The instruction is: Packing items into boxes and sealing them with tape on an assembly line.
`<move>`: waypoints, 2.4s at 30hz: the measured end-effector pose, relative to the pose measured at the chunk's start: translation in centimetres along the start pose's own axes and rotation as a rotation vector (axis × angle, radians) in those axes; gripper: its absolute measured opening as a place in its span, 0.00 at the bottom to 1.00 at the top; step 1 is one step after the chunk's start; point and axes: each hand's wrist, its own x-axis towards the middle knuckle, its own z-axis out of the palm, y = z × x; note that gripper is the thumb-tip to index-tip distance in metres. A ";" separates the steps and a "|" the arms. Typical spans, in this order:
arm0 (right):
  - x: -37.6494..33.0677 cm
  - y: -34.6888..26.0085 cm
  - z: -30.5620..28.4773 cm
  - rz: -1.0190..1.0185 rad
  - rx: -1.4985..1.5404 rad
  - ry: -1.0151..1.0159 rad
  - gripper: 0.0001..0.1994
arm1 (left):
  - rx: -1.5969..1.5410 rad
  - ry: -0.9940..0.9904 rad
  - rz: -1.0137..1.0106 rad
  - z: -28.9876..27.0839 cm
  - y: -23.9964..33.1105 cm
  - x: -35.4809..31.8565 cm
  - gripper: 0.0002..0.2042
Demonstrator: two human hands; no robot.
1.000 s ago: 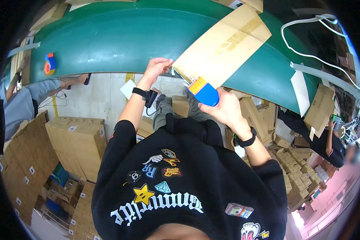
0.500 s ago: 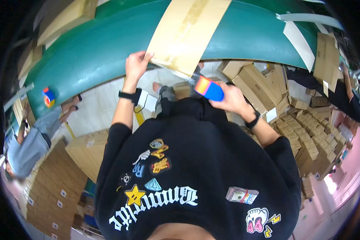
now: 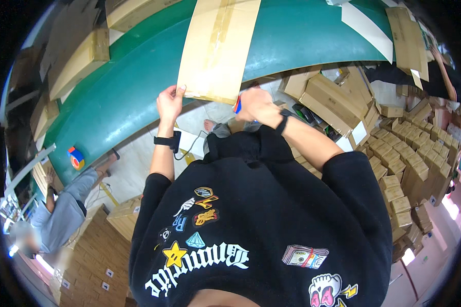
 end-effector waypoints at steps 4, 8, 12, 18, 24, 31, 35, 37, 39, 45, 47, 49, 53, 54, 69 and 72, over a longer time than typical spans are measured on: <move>4.0 1.7 4.3 0.067 -0.015 0.025 0.20 | 0.092 0.065 0.055 -1.1 0.3 -0.1 0.17; -0.8 8.6 0.6 0.204 0.234 0.078 0.28 | 0.184 0.074 0.074 -4.4 -1.2 3.3 0.17; -6.2 12.6 -5.1 -0.089 0.580 0.459 0.26 | 0.693 0.124 -0.009 -10.3 -0.7 8.6 0.21; -5.9 14.1 -7.0 -0.386 0.715 0.841 0.30 | 0.032 -0.038 0.401 -3.3 17.6 4.6 0.21; -4.4 15.6 -8.1 -0.556 0.702 0.871 0.31 | -0.865 -0.690 -0.002 6.1 27.2 -0.9 0.19; -2.3 18.1 -10.0 -0.622 0.608 0.909 0.29 | -0.791 -0.759 -0.047 6.0 28.1 2.3 0.13; -1.1 18.6 -10.7 -0.634 0.608 1.030 0.27 | -0.549 -0.742 0.349 4.6 30.4 1.5 0.13; 0.2 18.7 -11.1 -0.688 0.580 1.095 0.27 | -0.429 -0.672 0.511 3.7 31.6 0.9 0.14; 0.6 18.4 -11.5 -0.745 0.551 1.163 0.27 | -0.428 -0.651 0.540 3.2 31.9 0.8 0.15; 0.0 16.5 -11.9 -0.657 0.568 0.998 0.26 | -0.729 -0.742 0.251 4.5 28.4 4.2 0.14; -0.5 15.5 -11.7 -0.518 0.601 0.863 0.27 | -0.723 -0.859 0.100 5.0 27.1 7.0 0.11; -0.5 12.8 -11.5 -0.504 0.652 0.882 0.28 | -0.678 -0.773 0.100 6.1 25.6 8.7 0.09; -0.3 10.0 -13.2 -0.033 0.831 0.616 0.24 | -0.663 -0.284 0.209 7.8 21.8 17.5 0.11; 0.6 10.1 -13.1 0.016 0.914 0.559 0.23 | -0.461 -0.456 0.200 7.8 19.9 21.5 0.13; 11.1 13.4 -18.7 0.054 0.853 0.431 0.21 | -0.175 -0.300 0.193 14.8 18.3 31.2 0.13; 11.5 14.0 -18.5 0.036 0.842 0.425 0.20 | -0.068 -0.259 0.120 15.8 17.4 31.9 0.13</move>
